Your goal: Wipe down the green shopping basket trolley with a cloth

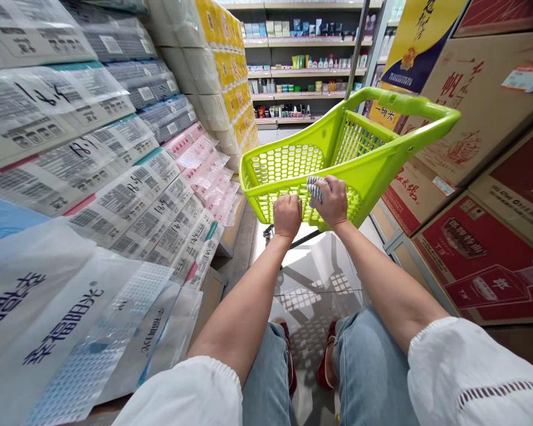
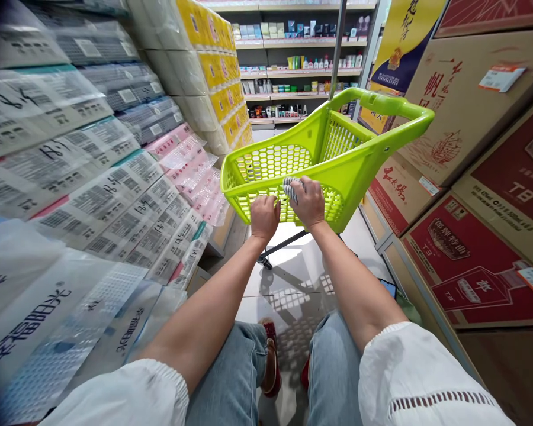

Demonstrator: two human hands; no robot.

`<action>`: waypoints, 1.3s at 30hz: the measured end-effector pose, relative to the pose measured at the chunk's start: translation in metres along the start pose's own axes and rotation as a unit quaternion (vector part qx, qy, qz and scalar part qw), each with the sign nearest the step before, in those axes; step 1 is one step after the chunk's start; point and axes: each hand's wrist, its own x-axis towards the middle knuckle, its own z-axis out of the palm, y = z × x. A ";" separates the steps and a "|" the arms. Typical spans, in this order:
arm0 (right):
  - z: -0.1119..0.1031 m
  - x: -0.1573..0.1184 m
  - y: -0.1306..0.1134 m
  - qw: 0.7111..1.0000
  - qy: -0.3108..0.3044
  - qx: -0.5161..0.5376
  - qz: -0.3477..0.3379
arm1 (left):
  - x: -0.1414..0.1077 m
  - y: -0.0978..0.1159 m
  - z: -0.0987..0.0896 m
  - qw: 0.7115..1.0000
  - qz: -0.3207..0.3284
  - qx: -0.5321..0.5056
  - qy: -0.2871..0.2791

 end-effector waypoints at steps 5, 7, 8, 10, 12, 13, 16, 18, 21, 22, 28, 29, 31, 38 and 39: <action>-0.011 0.014 0.002 1.000 0.012 0.001 -0.019 | 0.012 0.023 0.013 0.998 -0.024 0.009 -0.051; -0.004 0.010 0.004 0.999 -0.009 0.002 -0.038 | 0.018 0.024 0.020 0.997 -0.043 0.005 -0.066; 0.002 0.007 0.006 0.999 -0.024 0.002 -0.049 | 0.021 0.023 0.023 0.996 -0.051 -0.001 -0.075; 0.016 -0.003 0.009 0.996 -0.061 0.004 -0.067 | 0.026 0.019 0.027 0.994 -0.062 -0.016 -0.090; 0.032 -0.018 0.011 0.994 -0.095 0.003 -0.061 | 0.029 0.013 0.030 0.993 -0.065 -0.030 -0.090; 0.039 -0.026 0.012 0.992 -0.112 0.001 -0.053 | 0.029 0.011 0.031 0.994 -0.064 -0.036 -0.086; 0.053 -0.050 0.016 0.983 -0.171 -0.006 -0.066 | 0.030 0.009 0.033 0.994 -0.069 -0.042 -0.070; 0.056 -0.061 0.021 0.972 -0.207 -0.007 -0.109 | 0.029 0.010 0.034 0.994 -0.078 -0.039 -0.065; 0.054 -0.057 0.027 0.970 -0.204 -0.009 -0.131 | 0.029 0.012 0.034 0.994 -0.084 -0.031 -0.060; 0.051 -0.051 0.028 0.974 -0.188 -0.009 -0.127 | 0.029 0.012 0.035 0.994 -0.082 -0.030 -0.059; 0.018 0.011 0.022 0.994 -0.045 0.023 -0.094 | 0.028 0.010 0.037 0.995 -0.073 -0.019 -0.060; 0.012 0.019 0.021 0.996 -0.028 0.029 -0.083 | 0.028 0.010 0.037 0.996 -0.070 -0.018 -0.059; 0.005 0.029 0.018 0.997 -0.008 0.036 -0.064 | 0.027 0.010 0.037 0.996 -0.064 -0.017 -0.057; 0.039 -0.020 0.025 0.987 -0.110 0.014 -0.119 | 0.028 0.007 0.037 0.996 -0.061 -0.006 -0.059; 0.044 -0.030 0.026 0.984 -0.130 0.012 -0.125 | 0.028 0.007 0.037 0.997 -0.061 -0.007 -0.055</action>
